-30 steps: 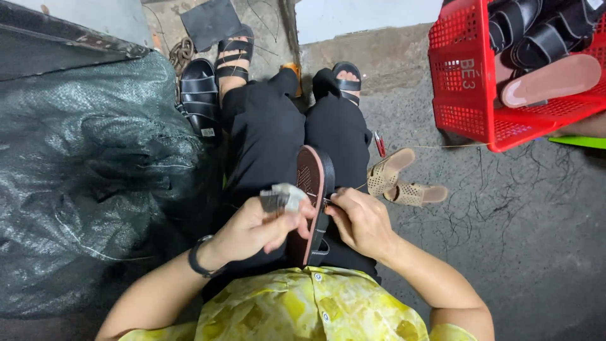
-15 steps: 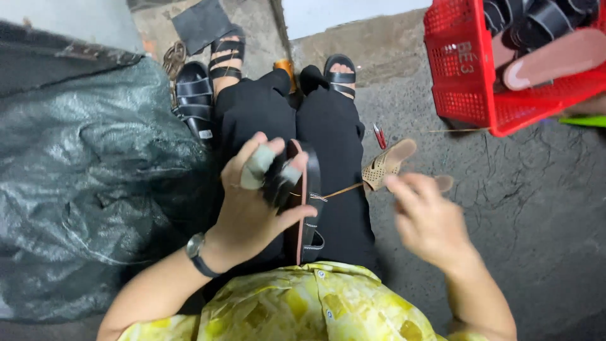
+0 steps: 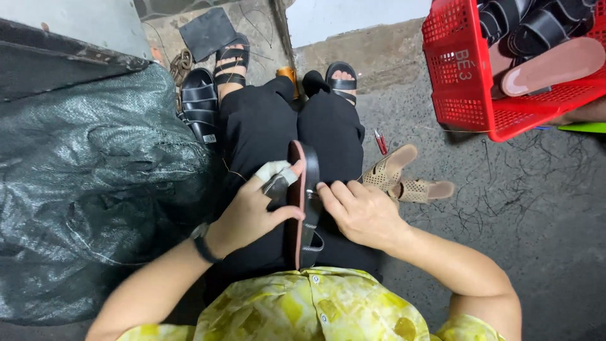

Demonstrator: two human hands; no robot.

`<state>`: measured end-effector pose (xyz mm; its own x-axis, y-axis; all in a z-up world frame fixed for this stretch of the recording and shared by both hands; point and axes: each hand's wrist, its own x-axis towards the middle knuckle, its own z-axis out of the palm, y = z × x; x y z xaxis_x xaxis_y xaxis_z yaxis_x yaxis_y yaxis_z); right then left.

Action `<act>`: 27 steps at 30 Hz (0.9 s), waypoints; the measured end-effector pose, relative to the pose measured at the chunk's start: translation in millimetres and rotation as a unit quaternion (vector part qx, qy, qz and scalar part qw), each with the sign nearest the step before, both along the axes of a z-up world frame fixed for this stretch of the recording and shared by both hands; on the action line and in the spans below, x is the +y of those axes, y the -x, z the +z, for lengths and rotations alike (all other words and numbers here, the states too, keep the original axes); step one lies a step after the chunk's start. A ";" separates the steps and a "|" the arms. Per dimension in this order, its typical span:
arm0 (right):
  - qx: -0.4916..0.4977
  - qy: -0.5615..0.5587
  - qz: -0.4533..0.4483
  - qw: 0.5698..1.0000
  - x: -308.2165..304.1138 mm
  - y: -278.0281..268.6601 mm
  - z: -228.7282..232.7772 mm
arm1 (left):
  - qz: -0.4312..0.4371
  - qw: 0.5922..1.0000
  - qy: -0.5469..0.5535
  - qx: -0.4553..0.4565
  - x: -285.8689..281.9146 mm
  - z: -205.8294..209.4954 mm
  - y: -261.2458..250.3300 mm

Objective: Hand-sewing the strap of a sandal to its sole using a needle and thread.

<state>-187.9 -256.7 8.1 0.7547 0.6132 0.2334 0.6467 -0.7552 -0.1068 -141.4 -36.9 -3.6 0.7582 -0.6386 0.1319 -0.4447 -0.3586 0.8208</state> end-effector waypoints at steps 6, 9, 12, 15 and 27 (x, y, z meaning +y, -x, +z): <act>0.071 -0.136 -0.050 0.987 8.5 0.2 -7.2 | 0.032 0.997 0.012 -0.067 -10.7 -16.6 12.0; 0.120 -0.214 -0.080 0.966 4.2 7.6 -0.8 | 0.057 0.998 -0.005 -0.017 -8.5 -5.6 25.7; 0.149 -0.208 -0.100 0.961 3.7 13.6 5.2 | 0.047 0.998 -0.030 0.032 5.2 -1.7 34.5; 0.170 -0.197 -0.114 0.959 6.8 14.4 12.8 | 0.034 0.991 0.045 0.118 11.9 22.6 22.9; 0.134 -0.130 -0.115 0.976 -9.6 8.8 25.5 | 0.058 0.943 0.125 0.302 -15.8 -2.9 3.6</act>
<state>-196.7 -266.3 33.6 0.9203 0.3677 0.1333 0.3864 -0.8019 -0.4558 -145.0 -52.8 -6.5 0.8061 -0.5533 -0.2100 0.1605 -0.1373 0.9774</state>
